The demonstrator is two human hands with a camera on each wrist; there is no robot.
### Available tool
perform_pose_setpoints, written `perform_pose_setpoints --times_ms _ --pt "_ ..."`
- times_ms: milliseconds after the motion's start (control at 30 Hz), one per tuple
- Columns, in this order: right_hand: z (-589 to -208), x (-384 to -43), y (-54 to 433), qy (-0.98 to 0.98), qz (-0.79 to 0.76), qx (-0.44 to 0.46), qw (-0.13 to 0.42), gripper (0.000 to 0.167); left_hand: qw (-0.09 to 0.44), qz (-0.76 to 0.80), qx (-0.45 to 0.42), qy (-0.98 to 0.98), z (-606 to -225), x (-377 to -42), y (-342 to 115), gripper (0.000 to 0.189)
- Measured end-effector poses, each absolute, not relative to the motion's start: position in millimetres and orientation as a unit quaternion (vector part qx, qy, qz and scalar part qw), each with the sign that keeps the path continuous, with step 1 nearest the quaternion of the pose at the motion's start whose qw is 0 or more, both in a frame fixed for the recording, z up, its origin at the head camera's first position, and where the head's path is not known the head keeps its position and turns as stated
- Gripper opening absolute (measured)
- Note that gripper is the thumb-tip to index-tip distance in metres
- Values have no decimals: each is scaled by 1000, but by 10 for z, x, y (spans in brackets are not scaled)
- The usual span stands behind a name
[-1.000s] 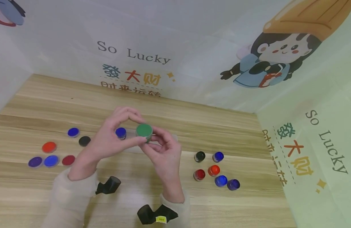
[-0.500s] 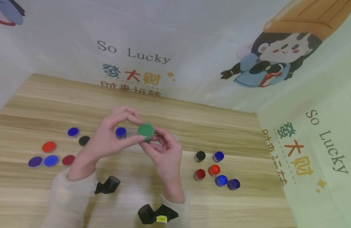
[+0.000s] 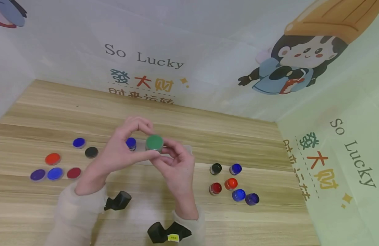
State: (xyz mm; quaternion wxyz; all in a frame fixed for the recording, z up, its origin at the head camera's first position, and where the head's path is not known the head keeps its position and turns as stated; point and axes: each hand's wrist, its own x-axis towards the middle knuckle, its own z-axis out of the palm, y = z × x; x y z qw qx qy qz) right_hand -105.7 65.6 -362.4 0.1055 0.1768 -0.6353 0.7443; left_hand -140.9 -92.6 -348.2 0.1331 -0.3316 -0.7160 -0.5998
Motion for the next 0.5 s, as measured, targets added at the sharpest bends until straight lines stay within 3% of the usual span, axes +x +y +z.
perform_pose_setpoints --times_ms 333,500 --pt "-3605 -1055 641 -643 738 178 105 36 139 -606 -362 -694 -3493 -1419 -970 30" --pt "-3607 -1048 637 -637 743 178 102 35 148 -600 -335 -711 -3491 -1411 -945 41"
